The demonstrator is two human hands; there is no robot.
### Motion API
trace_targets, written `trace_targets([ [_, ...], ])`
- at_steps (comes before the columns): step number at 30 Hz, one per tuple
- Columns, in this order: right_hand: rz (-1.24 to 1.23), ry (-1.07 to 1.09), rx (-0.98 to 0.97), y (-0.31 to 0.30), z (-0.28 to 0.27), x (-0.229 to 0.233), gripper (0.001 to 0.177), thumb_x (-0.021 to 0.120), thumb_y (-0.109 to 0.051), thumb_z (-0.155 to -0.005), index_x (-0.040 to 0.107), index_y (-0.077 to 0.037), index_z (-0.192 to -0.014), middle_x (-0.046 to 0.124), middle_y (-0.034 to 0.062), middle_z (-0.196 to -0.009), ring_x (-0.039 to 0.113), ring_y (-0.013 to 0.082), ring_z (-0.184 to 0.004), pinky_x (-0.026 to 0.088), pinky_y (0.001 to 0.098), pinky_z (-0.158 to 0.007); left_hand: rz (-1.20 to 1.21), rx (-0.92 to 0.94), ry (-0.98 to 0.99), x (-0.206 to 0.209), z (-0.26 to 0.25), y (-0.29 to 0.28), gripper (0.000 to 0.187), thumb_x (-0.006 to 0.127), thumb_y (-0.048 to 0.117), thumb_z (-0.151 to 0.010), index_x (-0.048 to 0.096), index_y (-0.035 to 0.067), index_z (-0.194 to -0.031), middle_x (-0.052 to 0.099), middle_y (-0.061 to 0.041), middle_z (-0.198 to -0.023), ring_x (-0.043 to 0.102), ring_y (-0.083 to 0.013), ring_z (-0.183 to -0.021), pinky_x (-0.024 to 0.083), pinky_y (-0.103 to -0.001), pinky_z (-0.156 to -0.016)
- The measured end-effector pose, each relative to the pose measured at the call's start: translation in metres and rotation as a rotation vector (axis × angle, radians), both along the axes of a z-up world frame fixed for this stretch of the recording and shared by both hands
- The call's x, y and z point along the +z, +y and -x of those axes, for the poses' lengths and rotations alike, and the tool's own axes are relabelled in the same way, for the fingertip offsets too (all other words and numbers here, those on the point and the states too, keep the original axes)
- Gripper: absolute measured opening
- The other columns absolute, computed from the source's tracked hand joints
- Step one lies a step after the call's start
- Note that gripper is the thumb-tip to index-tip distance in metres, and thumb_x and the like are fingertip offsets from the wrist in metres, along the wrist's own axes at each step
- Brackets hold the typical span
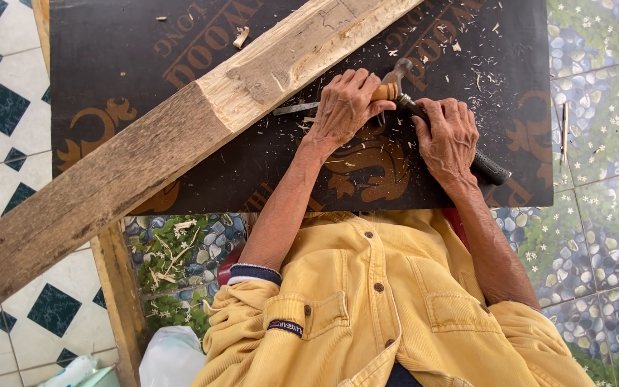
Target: A person uses a hammer and chisel to carve and shape a wooden beam on a work surface.
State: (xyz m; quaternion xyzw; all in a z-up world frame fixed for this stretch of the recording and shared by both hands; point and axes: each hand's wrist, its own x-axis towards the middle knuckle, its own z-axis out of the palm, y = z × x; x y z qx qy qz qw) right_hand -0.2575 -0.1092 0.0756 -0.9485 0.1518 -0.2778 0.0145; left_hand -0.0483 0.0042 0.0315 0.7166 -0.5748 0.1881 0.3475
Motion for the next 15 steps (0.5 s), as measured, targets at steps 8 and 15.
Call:
trace_targets([
  [8, 0.051, 0.097, -0.069, 0.005, -0.001, 0.004, 0.021, 0.072, -0.024, -0.110, 0.069, -0.011, -0.125, 0.059, 0.0094, -0.104, 0.054, 0.0284, -0.090, 0.044, 0.0401, -0.077, 0.104, 0.010, -0.028, 0.026, -0.004, 0.010, 0.024, 0.066, 0.031, -0.107, 0.062, 0.007, -0.111, 0.060, -0.008, -0.102, 0.062, -0.0274, -0.092, 0.056, -0.040, -0.082],
  [15, 0.041, 0.112, -0.061, 0.003, 0.001, 0.002, 0.022, 0.073, -0.024, -0.110, 0.069, -0.010, -0.127, 0.058, 0.0094, -0.104, 0.053, 0.0273, -0.091, 0.044, 0.0392, -0.077, 0.268, 0.145, 0.440, 0.043, -0.066, 0.101, 0.008, 0.065, 0.007, -0.105, 0.072, 0.007, -0.102, 0.070, -0.009, -0.100, 0.070, -0.0285, -0.098, 0.066, -0.040, -0.090],
])
